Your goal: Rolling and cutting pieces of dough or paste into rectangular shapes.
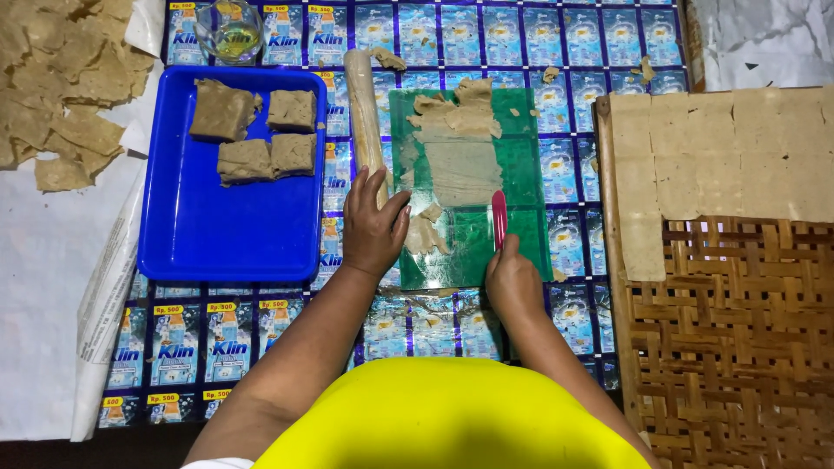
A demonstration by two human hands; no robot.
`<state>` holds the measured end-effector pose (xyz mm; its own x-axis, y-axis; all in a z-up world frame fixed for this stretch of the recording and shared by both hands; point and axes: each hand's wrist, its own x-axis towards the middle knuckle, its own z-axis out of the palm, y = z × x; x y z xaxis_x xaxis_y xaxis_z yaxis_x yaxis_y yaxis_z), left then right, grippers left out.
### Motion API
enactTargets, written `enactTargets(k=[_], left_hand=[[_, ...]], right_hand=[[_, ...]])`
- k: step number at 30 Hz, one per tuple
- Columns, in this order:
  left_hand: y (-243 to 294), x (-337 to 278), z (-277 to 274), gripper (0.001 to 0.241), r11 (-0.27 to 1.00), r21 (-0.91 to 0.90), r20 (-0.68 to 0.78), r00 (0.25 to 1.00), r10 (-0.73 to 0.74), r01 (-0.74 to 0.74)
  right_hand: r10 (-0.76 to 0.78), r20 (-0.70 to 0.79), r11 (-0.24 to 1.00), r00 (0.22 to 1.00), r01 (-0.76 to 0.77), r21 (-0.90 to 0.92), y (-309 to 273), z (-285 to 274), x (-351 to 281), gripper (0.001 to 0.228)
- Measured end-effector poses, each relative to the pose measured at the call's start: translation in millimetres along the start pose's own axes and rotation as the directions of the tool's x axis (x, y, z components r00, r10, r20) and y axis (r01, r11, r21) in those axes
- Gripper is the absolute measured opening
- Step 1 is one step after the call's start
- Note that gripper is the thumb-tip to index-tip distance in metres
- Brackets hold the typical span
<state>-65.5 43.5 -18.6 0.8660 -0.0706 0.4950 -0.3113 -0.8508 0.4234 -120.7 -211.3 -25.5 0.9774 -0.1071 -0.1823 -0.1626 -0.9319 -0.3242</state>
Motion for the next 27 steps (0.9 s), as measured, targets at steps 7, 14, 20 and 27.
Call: enactTargets(k=[7, 14, 20, 27], left_hand=[[1.0, 1.1, -1.1, 0.019, 1.000, -0.004, -0.008, 1.000, -0.001, 0.001], [1.4, 1.9, -1.7, 0.019, 1.000, -0.003, 0.004, 1.000, -0.010, 0.010], [2.0, 2.8, -2.0, 0.019, 1.000, -0.009, 0.009, 1.000, -0.020, 0.020], [4.3, 4.4, -5.2, 0.019, 1.000, -0.004, 0.014, 1.000, -0.027, 0.027]], right_hand=[[-0.011, -0.030, 1.000, 0.999, 0.011, -0.012, 0.9, 10.3, 20.6, 0.022], [-0.039, -0.068, 0.999, 0.997, 0.039, -0.013, 1.3, 15.5, 48.7, 0.024], [-0.039, -0.089, 0.999, 0.995, 0.037, -0.024, -14.2, 5.2, 69.1, 0.021], [-0.042, -0.085, 0.999, 0.995, 0.042, -0.003, -26.8, 2.3, 107.2, 0.021]])
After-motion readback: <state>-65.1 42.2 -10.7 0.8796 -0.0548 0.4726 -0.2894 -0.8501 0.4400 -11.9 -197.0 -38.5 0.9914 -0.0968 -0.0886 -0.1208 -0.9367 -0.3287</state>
